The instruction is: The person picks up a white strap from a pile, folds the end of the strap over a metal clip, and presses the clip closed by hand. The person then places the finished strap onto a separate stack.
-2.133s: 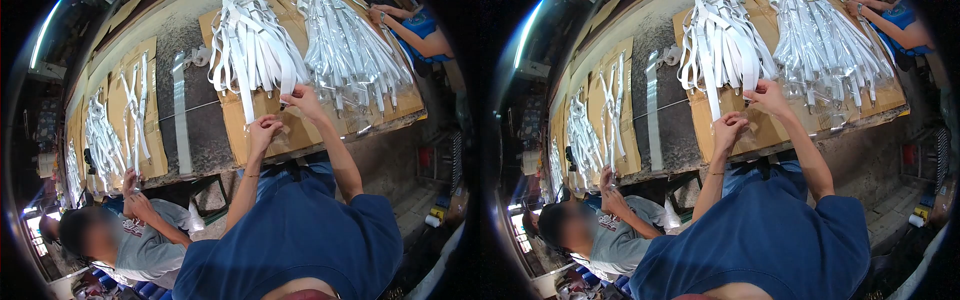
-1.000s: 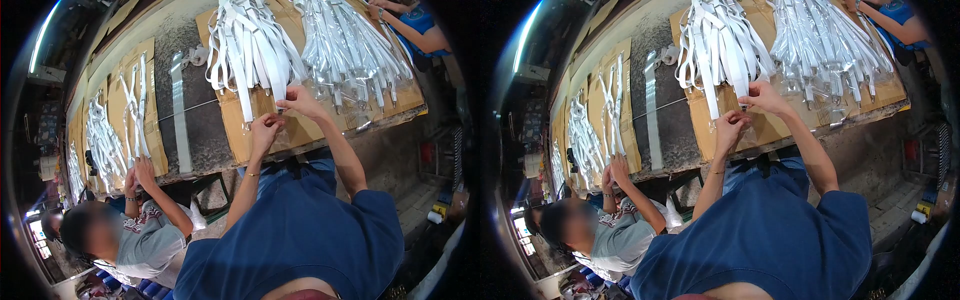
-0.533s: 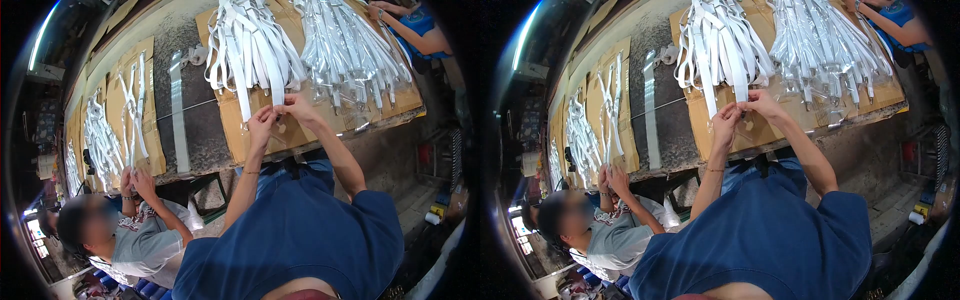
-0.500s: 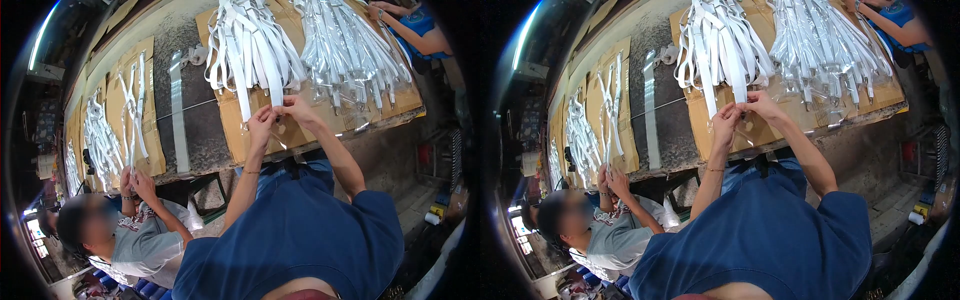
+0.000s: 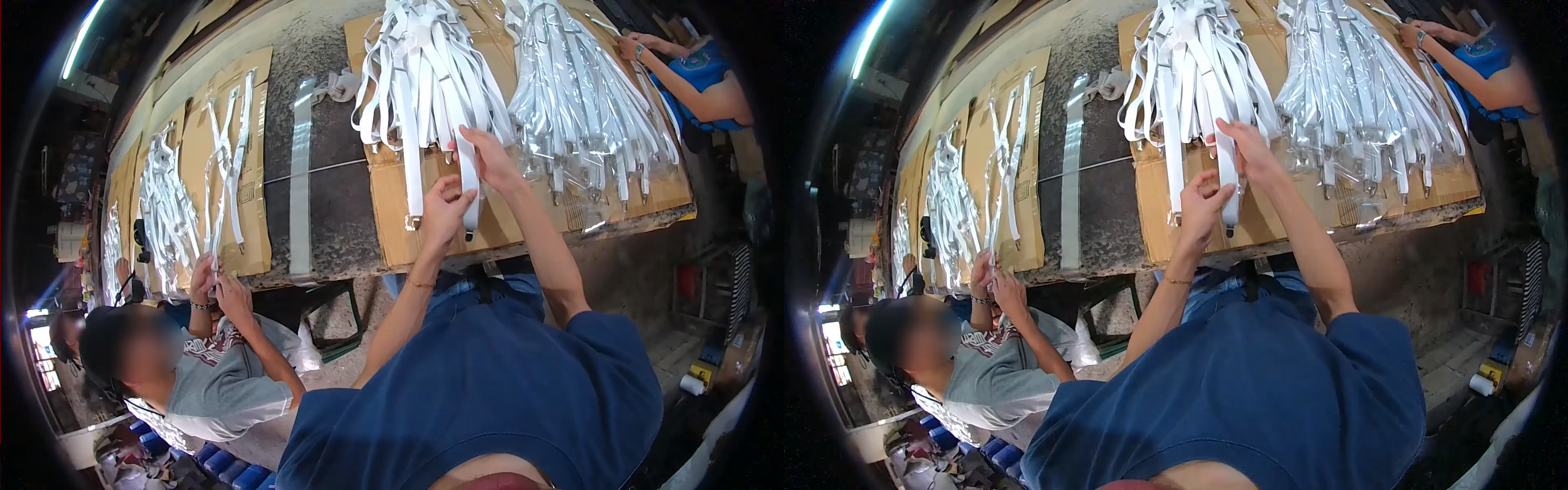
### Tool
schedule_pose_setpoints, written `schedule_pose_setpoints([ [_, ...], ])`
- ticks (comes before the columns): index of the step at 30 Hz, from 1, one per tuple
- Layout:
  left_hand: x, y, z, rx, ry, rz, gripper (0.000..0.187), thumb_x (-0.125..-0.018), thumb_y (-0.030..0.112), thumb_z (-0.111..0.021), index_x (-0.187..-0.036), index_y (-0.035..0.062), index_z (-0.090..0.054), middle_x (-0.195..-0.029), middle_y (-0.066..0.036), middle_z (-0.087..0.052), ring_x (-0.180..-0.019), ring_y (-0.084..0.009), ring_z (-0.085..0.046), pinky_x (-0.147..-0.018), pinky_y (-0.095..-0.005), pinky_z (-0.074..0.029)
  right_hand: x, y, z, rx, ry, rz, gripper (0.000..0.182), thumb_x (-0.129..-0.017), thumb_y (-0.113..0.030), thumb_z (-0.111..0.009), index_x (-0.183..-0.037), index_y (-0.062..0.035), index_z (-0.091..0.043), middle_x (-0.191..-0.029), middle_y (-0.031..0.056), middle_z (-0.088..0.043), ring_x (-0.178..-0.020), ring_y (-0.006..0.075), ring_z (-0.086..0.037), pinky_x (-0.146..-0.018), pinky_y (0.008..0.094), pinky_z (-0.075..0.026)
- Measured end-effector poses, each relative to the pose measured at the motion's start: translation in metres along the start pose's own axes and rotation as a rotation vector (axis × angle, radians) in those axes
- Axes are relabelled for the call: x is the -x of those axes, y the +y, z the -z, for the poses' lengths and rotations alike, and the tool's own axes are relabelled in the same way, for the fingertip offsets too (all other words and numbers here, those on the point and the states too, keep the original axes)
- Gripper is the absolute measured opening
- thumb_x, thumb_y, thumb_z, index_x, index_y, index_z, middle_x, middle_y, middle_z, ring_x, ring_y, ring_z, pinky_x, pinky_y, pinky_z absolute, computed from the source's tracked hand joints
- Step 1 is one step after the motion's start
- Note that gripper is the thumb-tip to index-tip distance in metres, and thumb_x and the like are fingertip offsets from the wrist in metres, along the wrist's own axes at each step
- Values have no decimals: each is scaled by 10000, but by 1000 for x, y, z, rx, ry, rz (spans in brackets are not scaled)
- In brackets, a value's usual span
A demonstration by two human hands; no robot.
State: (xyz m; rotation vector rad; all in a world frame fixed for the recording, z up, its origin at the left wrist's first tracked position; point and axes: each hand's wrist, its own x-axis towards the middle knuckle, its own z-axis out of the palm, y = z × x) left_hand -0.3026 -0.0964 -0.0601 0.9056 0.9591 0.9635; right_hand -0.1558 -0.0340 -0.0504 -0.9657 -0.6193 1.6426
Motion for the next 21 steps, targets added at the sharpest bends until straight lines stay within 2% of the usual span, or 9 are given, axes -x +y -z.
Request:
schedule_pose_setpoints([
  [3,-31,-7,0,74,99,-58,331,-808,-31,-654,-1105,-42,-509,-834,-105,-650,-727,-132,-625,-629,-223,-505,-12,4,1,76,85,77,220,-877,-176,-601,-1025,-18,-561,-866,56,-640,-693,103,-606,-582,243,-497],
  [4,-49,2,-3,90,135,-198,293,-809,-33,-650,-1063,-34,-501,-823,-107,-643,-713,-138,-623,-624,-227,-510,-2,3,-6,58,102,40,214,-877,-163,-597,-1024,-11,-560,-867,63,-641,-708,109,-607,-576,250,-495],
  [7,-66,23,-2,120,33,-175,275,-805,-23,-660,-1012,-9,-481,-818,-114,-640,-691,-135,-618,-613,-234,-513,-4,-4,-9,118,116,42,217,-877,-155,-592,-1029,-4,-555,-892,78,-650,-717,119,-608,-573,256,-492],
  [9,-50,26,-8,59,110,-260,281,-801,-14,-670,-988,9,-461,-804,-109,-639,-672,-127,-613,-587,-229,-497,-24,-21,-19,25,114,80,220,-890,-167,-571,-1025,5,-548,-934,94,-655,-715,132,-607,-581,264,-493],
  [11,-29,28,-7,-1,107,-98,299,-799,-15,-672,-1005,5,-456,-804,-104,-642,-690,-128,-615,-585,-215,-480,-45,-37,-22,155,174,67,234,-915,-188,-534,-1019,21,-539,-953,126,-641,-750,144,-603,-640,260,-486],
  [15,-71,36,-13,142,186,-164,315,-806,-20,-662,-1044,4,-456,-787,-90,-644,-703,-107,-598,-584,-206,-452,-32,-34,-26,130,114,115,220,-906,-175,-543,-1011,17,-569,-902,66,-643,-730,122,-595,-589,253,-480],
  [17,-85,50,-13,107,183,-209,361,-801,-21,-664,-1085,-4,-443,-822,-127,-659,-715,-112,-608,-600,-215,-458,-34,-26,-12,142,67,101,187,-899,-174,-560,-964,-3,-598,-866,41,-629,-745,110,-588,-586,245,-460],
  [19,-81,59,-15,-192,137,-254,407,-789,-18,-672,-1117,-15,-430,-843,-161,-665,-741,-123,-623,-613,-215,-464,-34,-32,-12,1,58,81,175,-890,-182,-582,-944,-18,-614,-859,33,-624,-734,104,-584,-581,242,-446],
  [21,-75,48,-19,-86,112,-272,437,-775,-4,-688,-1129,-13,-431,-820,-142,-669,-722,-113,-615,-586,-202,-446,-48,-47,-14,-29,64,48,193,-886,-201,-596,-936,-16,-618,-841,24,-622,-707,105,-579,-578,243,-444],
])
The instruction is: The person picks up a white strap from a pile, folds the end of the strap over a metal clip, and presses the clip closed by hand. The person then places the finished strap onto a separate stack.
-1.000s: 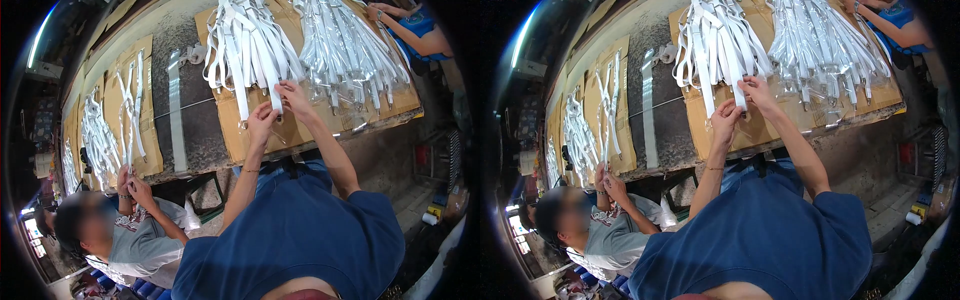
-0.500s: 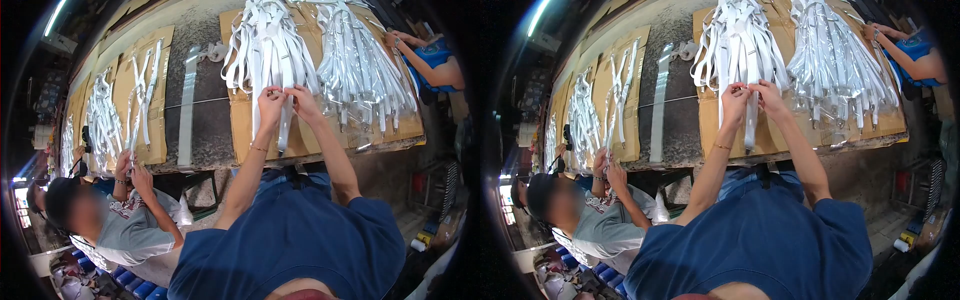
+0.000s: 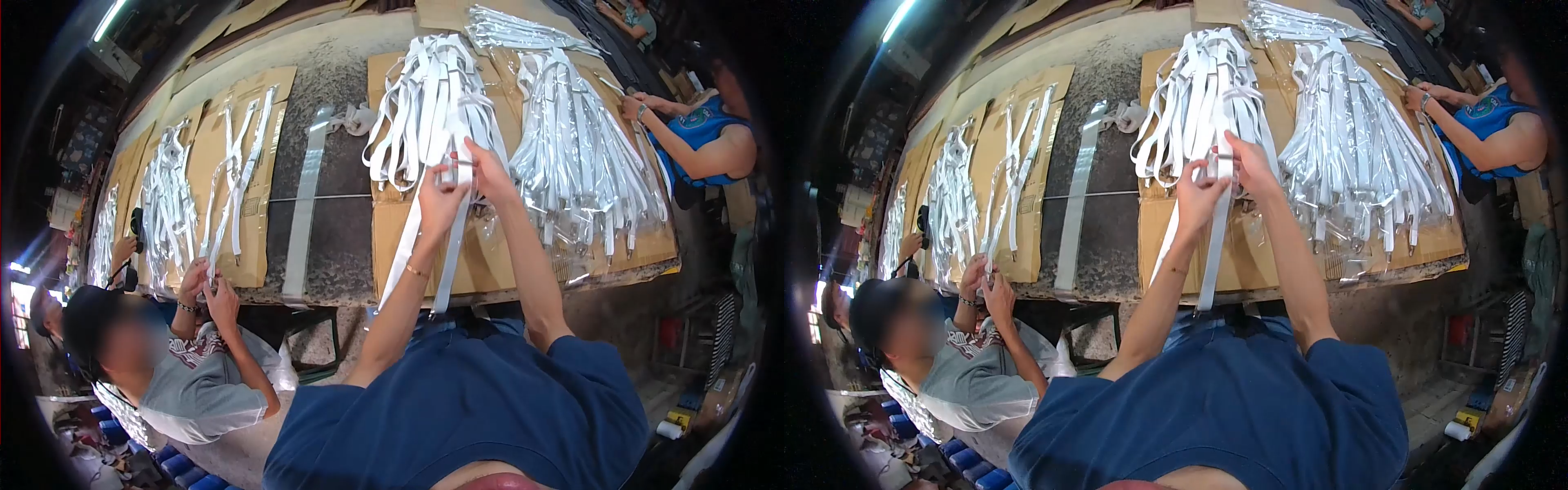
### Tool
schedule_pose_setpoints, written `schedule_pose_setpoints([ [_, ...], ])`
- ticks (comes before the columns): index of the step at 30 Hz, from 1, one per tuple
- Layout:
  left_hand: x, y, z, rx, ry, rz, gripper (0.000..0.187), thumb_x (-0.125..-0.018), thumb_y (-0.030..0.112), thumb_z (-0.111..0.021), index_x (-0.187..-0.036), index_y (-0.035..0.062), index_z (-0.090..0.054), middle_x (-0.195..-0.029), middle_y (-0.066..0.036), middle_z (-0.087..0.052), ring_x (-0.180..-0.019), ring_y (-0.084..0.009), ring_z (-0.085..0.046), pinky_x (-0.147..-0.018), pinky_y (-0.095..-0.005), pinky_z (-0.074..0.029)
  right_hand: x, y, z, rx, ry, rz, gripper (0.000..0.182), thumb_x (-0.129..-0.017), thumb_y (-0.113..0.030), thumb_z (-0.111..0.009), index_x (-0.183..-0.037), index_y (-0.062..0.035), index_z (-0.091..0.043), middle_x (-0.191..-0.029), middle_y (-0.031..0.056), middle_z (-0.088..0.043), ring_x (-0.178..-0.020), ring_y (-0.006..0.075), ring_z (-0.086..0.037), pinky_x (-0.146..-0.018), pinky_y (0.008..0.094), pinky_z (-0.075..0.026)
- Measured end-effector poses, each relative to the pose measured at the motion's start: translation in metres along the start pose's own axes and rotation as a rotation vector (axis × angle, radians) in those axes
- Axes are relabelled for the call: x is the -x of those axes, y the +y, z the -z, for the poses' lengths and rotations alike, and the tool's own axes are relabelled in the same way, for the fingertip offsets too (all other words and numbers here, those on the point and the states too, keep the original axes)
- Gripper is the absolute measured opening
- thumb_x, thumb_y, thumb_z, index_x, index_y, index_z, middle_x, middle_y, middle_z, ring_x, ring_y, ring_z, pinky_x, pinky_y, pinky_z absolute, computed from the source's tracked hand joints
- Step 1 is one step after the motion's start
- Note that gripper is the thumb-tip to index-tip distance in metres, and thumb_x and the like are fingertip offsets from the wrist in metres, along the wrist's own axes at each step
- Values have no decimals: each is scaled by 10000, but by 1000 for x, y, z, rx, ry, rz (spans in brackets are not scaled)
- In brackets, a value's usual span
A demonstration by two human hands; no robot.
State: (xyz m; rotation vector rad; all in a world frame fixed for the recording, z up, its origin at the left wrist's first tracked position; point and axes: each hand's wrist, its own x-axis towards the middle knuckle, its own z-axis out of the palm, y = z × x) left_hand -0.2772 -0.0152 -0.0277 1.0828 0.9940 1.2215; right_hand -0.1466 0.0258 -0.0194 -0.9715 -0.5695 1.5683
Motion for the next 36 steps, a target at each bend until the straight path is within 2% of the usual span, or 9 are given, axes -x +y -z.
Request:
schedule_pose_setpoints([
  [4,6,-6,-4,16,57,97,414,-785,7,-690,-1117,2,-442,-791,-106,-659,-678,-104,-601,-545,-200,-431,-19,-7,-5,185,82,87,191,-870,-179,-601,-896,8,-626,-809,41,-621,-684,122,-579,-570,278,-456],
  [6,-17,-16,-8,262,127,129,397,-793,12,-690,-1108,1,-449,-800,-113,-657,-669,-103,-599,-535,-200,-429,-9,-2,-5,15,81,191,179,-862,-164,-602,-887,10,-634,-779,27,-614,-656,110,-566,-557,275,-450],
  [14,-32,-6,-14,240,92,104,316,-805,-21,-670,-1043,-12,-463,-818,-132,-654,-639,-127,-601,-517,-223,-458,-15,-14,-1,8,110,-46,203,-849,-226,-635,-874,-24,-639,-728,14,-583,-596,86,-512,-502,251,-379],
  [19,-48,-19,-23,273,182,106,318,-785,-9,-696,-929,24,-414,-784,-124,-634,-621,-141,-598,-494,-240,-464,-34,-15,12,347,44,25,195,-834,-192,-625,-989,-75,-608,-829,6,-575,-771,123,-537,-668,285,-433],
  [24,-73,-26,-33,299,354,74,358,-765,-4,-712,-888,47,-379,-710,-108,-556,-602,-160,-590,-482,-280,-496,-6,-6,8,-14,41,111,121,-839,-141,-588,-952,-100,-593,-760,-28,-523,-706,81,-494,-641,247,-412],
  [29,-67,-17,-33,-143,376,-55,293,-771,152,-744,-801,2,-494,-759,-126,-610,-587,-193,-615,-527,-308,-486,7,-4,2,83,126,185,147,-871,-155,-618,-998,-84,-594,-840,-28,-583,-713,57,-509,-623,217,-395],
  [31,-58,14,-16,-682,126,-127,383,-746,309,-755,-786,-29,-579,-850,-159,-662,-601,-232,-638,-560,-346,-487,-4,-1,18,378,87,355,154,-879,-152,-631,-994,-53,-609,-838,-29,-603,-718,43,-510,-620,199,-380],
  [35,-52,68,27,-931,79,-51,479,-712,398,-755,-873,-39,-639,-921,-187,-672,-731,-251,-662,-636,-346,-490,2,-13,25,413,82,333,153,-880,-143,-628,-981,-28,-621,-811,-33,-605,-721,39,-505,-622,190,-369],
  [36,-74,41,44,-904,-20,-291,450,-735,377,-741,-893,-36,-653,-872,-159,-676,-757,-235,-655,-658,-343,-483,4,-16,24,423,71,329,161,-877,-136,-632,-987,-19,-622,-820,-28,-609,-721,42,-508,-623,191,-374],
])
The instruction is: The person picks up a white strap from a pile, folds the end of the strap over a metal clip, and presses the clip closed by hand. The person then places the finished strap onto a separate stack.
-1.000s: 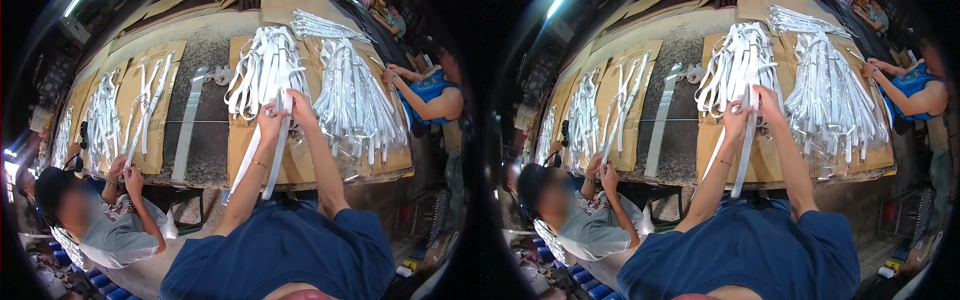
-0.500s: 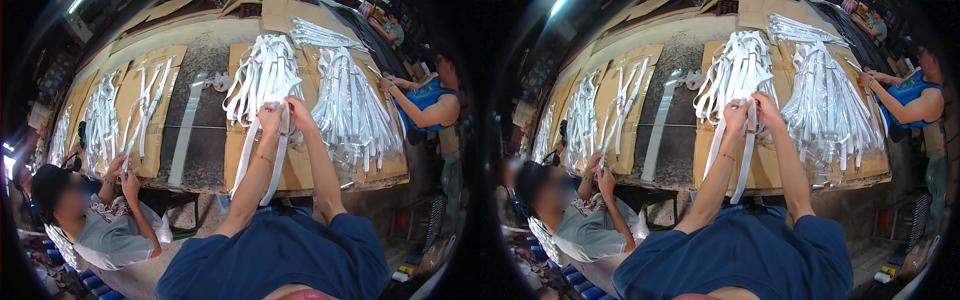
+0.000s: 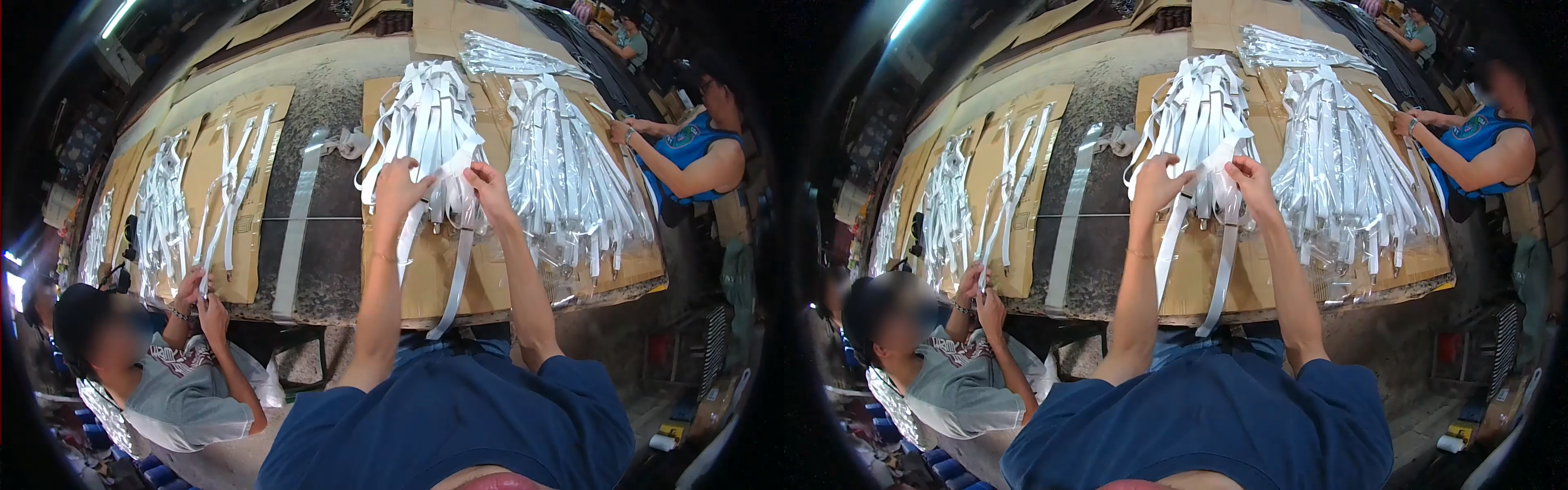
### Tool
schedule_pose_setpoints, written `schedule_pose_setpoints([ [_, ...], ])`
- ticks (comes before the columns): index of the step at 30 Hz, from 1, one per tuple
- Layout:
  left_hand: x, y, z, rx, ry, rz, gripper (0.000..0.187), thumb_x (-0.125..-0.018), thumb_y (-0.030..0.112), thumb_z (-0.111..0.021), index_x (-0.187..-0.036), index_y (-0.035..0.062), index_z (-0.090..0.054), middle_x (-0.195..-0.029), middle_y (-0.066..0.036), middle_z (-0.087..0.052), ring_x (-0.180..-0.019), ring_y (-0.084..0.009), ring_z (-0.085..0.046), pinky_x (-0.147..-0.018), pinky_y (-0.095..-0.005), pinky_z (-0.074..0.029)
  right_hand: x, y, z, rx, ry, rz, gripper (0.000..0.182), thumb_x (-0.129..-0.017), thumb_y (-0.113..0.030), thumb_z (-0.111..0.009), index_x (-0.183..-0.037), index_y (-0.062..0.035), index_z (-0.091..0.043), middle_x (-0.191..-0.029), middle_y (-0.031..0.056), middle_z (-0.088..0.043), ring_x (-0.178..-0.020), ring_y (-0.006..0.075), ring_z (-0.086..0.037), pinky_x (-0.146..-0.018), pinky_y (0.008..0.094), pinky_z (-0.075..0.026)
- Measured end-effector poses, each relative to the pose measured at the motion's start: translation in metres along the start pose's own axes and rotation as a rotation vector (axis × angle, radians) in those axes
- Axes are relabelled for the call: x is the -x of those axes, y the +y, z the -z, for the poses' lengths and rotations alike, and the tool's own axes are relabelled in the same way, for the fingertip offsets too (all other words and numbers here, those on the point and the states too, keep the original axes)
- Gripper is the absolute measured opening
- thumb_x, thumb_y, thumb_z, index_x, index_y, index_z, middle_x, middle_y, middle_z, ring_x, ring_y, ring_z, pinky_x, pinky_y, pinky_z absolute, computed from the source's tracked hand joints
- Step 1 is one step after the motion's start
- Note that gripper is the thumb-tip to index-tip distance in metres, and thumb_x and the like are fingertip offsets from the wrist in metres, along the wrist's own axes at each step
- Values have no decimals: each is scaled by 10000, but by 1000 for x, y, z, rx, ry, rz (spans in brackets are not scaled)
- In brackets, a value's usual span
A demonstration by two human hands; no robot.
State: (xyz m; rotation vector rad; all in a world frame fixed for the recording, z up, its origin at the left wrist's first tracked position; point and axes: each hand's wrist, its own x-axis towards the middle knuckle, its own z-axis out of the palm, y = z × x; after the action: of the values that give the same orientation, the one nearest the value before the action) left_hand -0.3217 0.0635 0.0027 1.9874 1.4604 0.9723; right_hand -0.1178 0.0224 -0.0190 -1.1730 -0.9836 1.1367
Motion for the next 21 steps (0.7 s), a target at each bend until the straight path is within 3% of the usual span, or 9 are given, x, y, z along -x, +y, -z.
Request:
schedule_pose_setpoints([
  [1,-6,-19,-7,33,20,-242,422,-759,356,-727,-912,-33,-667,-823,-131,-679,-783,-219,-648,-680,-341,-476,3,0,0,9,-19,-7,168,-874,-129,-635,-994,-10,-622,-830,-22,-613,-720,46,-511,-625,192,-378],
  [2,-11,-16,-3,29,24,-243,422,-759,356,-727,-912,-33,-667,-823,-131,-679,-783,-219,-648,-680,-341,-476,4,-1,-1,6,-23,-4,168,-874,-129,-635,-994,-10,-622,-830,-22,-613,-720,46,-511,-625,192,-378],
  [4,-26,-4,5,431,-616,-13,405,-792,315,-715,-969,-46,-669,-782,-49,-648,-734,-121,-574,-659,-277,-441,6,-9,-2,58,-89,17,173,-864,-112,-646,-994,1,-627,-835,-14,-618,-714,53,-520,-628,196,-387],
  [5,-27,4,-1,579,-537,100,329,-816,259,-698,-932,-49,-679,-751,-9,-605,-681,-78,-493,-604,-243,-403,8,-13,-1,60,-95,6,178,-854,-101,-657,-985,16,-629,-834,0,-626,-722,65,-543,-639,208,-419],
  [8,-41,19,-3,546,-497,154,298,-805,246,-701,-908,-33,-694,-723,-16,-606,-637,-86,-493,-569,-248,-395,8,-31,-2,8,-131,-39,211,-843,-118,-673,-990,24,-623,-841,12,-637,-733,81,-572,-636,219,-447],
  [11,-44,37,-3,390,-446,52,295,-781,245,-709,-846,-42,-698,-687,-42,-621,-612,-102,-515,-565,-261,-421,-6,-37,6,129,-64,-100,259,-825,-139,-695,-1003,34,-622,-860,34,-646,-733,100,-589,-630,231,-467],
  [17,-36,60,-7,183,-254,-33,340,-747,295,-753,-780,-39,-694,-635,-90,-643,-583,-108,-558,-544,-268,-432,-2,-42,12,126,5,0,383,-820,-145,-700,-1100,82,-571,-873,81,-654,-720,102,-585,-619,229,-453],
  [21,-22,93,-2,360,-116,-56,245,-753,196,-758,-767,-40,-691,-634,-74,-640,-580,-89,-533,-539,-252,-422,16,-70,6,90,41,117,339,-839,-96,-674,-1099,89,-561,-886,90,-658,-765,102,-597,-648,221,-465],
])
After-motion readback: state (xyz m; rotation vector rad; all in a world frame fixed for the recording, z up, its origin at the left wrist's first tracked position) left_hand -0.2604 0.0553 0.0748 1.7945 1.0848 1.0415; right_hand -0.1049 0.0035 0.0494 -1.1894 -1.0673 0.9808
